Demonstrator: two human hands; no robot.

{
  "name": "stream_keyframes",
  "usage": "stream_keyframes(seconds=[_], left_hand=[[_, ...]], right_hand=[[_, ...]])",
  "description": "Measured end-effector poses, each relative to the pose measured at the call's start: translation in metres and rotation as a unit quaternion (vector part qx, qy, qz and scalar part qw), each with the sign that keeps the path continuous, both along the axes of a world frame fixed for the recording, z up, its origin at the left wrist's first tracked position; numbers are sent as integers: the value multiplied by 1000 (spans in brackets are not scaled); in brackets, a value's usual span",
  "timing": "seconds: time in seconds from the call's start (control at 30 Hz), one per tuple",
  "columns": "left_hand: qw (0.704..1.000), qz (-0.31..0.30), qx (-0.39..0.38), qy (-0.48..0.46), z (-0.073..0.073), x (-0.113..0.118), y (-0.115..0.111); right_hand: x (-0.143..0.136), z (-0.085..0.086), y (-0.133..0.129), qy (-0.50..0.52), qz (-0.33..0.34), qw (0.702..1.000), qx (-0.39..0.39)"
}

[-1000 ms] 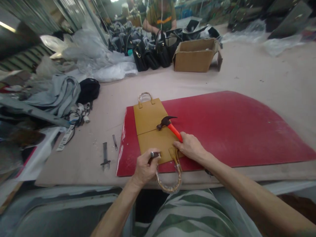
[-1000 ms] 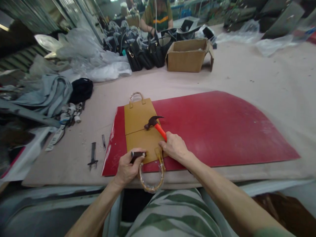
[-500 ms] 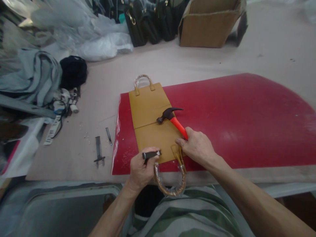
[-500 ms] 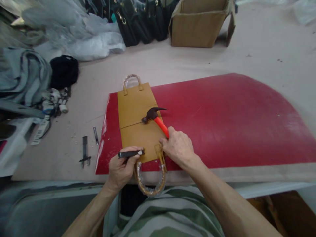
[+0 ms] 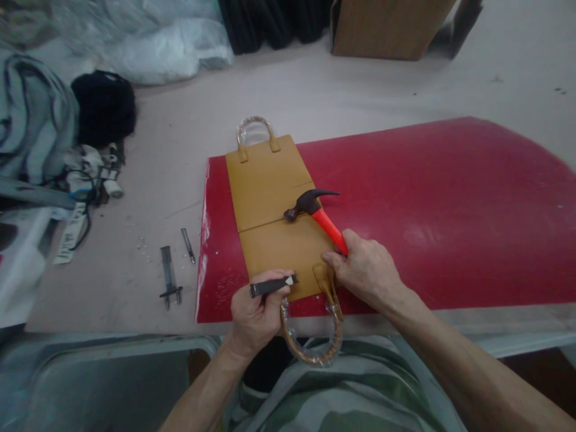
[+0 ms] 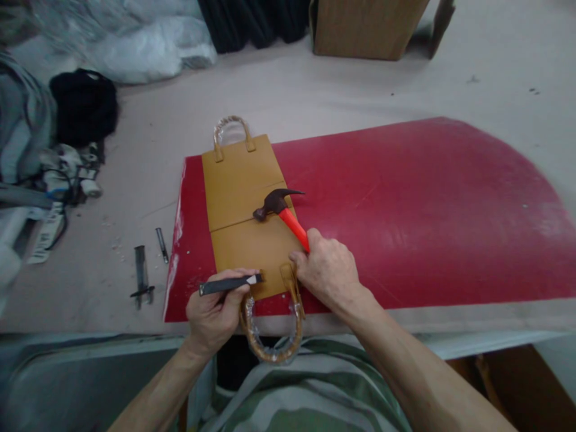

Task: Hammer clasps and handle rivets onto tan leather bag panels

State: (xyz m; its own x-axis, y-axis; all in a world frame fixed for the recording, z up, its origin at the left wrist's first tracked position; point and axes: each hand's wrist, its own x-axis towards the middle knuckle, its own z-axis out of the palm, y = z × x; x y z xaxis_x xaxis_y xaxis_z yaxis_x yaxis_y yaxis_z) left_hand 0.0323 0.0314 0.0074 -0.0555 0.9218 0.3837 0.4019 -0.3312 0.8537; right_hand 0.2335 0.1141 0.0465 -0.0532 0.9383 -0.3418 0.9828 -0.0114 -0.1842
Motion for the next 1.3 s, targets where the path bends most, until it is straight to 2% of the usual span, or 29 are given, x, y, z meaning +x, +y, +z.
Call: stream_keyframes(seconds=[0.3, 0.7, 1.1, 1.3], left_hand=[[998, -17, 25, 46, 3, 5, 5], [990, 8, 73, 119, 4, 14, 4], [992, 13, 51, 111, 0, 13, 3], [980, 19, 114, 160, -3, 15, 3]], right_hand=[[-2, 2, -1, 5, 3, 1000, 0], [0, 3, 0, 8, 7, 1000, -4], [2, 1, -2, 24, 6, 1000, 9], [4, 1, -2, 29, 17, 999, 14]])
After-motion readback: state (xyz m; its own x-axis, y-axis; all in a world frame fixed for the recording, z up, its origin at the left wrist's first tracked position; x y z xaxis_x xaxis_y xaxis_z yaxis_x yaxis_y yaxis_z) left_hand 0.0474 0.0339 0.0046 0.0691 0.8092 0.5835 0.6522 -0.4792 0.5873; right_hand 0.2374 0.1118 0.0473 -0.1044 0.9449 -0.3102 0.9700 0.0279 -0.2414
